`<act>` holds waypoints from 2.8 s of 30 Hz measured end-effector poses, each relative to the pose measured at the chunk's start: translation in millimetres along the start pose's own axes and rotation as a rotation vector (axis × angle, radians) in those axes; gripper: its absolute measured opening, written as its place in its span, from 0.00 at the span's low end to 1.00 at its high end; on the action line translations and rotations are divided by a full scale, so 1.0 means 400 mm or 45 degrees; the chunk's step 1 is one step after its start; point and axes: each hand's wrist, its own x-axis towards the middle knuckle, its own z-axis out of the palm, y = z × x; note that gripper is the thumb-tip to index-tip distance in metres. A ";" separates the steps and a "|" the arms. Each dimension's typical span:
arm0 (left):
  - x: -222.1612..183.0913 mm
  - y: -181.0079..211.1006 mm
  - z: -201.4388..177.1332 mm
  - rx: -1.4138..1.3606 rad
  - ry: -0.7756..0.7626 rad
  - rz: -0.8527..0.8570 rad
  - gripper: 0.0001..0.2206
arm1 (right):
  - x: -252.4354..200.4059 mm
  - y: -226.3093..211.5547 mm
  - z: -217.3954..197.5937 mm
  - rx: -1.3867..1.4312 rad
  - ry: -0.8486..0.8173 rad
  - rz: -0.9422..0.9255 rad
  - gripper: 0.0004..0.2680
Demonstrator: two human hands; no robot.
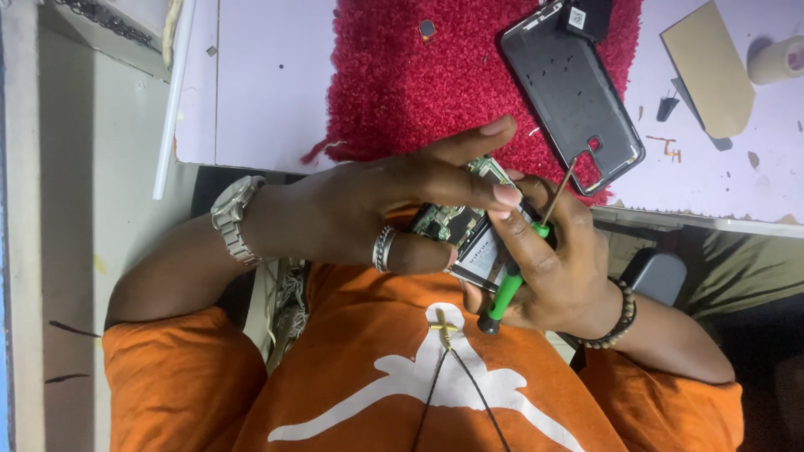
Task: Unscrewing and prying apart a smartphone for repair
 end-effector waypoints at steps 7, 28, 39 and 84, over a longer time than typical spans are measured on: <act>-0.003 0.011 0.006 0.097 0.111 0.027 0.23 | 0.049 -0.007 -0.009 0.081 -0.029 -0.013 0.32; 0.001 -0.018 0.025 -0.139 0.249 0.003 0.15 | 0.073 -0.001 0.012 0.315 0.039 -0.098 0.19; -0.005 -0.036 0.015 -0.083 0.272 0.046 0.20 | 0.079 0.022 0.018 0.353 0.017 -0.092 0.19; 0.027 -0.005 0.000 0.277 0.141 -0.531 0.11 | 0.090 0.008 0.033 1.833 -0.534 0.567 0.20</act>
